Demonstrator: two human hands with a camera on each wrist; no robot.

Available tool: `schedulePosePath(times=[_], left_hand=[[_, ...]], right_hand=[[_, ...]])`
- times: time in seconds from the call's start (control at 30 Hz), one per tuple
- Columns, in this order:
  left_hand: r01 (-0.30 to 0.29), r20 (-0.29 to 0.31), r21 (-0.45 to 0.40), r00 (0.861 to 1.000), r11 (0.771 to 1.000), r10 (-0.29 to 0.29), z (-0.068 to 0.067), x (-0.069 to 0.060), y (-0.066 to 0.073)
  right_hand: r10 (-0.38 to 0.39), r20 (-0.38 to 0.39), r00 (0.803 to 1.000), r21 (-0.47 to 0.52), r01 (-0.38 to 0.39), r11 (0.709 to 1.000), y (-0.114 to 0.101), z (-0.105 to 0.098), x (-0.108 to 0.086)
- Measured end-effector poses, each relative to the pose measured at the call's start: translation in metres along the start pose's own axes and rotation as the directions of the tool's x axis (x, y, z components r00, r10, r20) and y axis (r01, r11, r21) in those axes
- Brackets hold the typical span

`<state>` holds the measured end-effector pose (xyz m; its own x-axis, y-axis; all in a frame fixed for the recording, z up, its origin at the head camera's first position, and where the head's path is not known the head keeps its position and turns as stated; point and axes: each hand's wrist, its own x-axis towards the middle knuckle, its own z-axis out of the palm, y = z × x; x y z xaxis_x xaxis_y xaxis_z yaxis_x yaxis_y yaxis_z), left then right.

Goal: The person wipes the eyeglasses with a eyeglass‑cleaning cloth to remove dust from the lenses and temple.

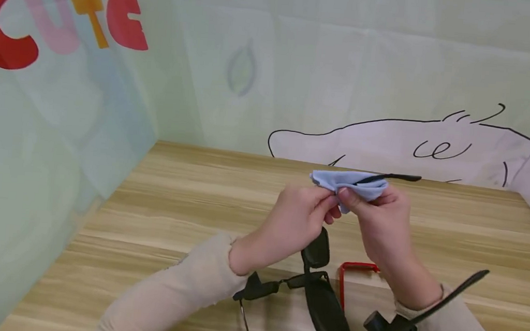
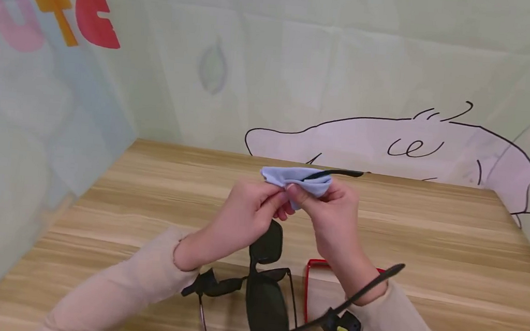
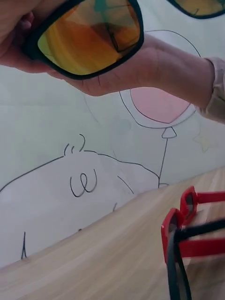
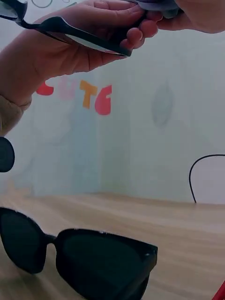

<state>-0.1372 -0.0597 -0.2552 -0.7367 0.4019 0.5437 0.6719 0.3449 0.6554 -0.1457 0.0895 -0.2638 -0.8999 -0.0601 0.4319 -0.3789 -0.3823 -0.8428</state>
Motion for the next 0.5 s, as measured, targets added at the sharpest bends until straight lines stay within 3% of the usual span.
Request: schedulePosePath(times=[0.1,0.2,0.27,0.5], left_hand=[[-0.024,0.018,0.04,1.0,0.999,0.023,0.0,-0.004,-0.002],[-0.029,0.027,0.018,0.999,0.999,0.028,-0.002,-0.005,-0.001],[-0.011,0.033,0.0,0.999,1.0,0.011,-0.004,-0.004,0.0],[0.073,0.049,0.036,0.996,0.997,-0.075,-0.006,-0.004,-0.004]], right_hand=[[0.003,-0.052,0.999,0.185,0.006,0.983,-0.003,-0.002,0.002],[-0.016,-0.091,0.996,0.355,0.047,0.934,-0.008,-0.005,0.006],[-0.014,-0.127,0.992,0.395,0.063,0.916,-0.011,-0.005,0.009],[0.1,-0.181,0.978,0.512,0.007,0.859,-0.014,-0.014,0.014]])
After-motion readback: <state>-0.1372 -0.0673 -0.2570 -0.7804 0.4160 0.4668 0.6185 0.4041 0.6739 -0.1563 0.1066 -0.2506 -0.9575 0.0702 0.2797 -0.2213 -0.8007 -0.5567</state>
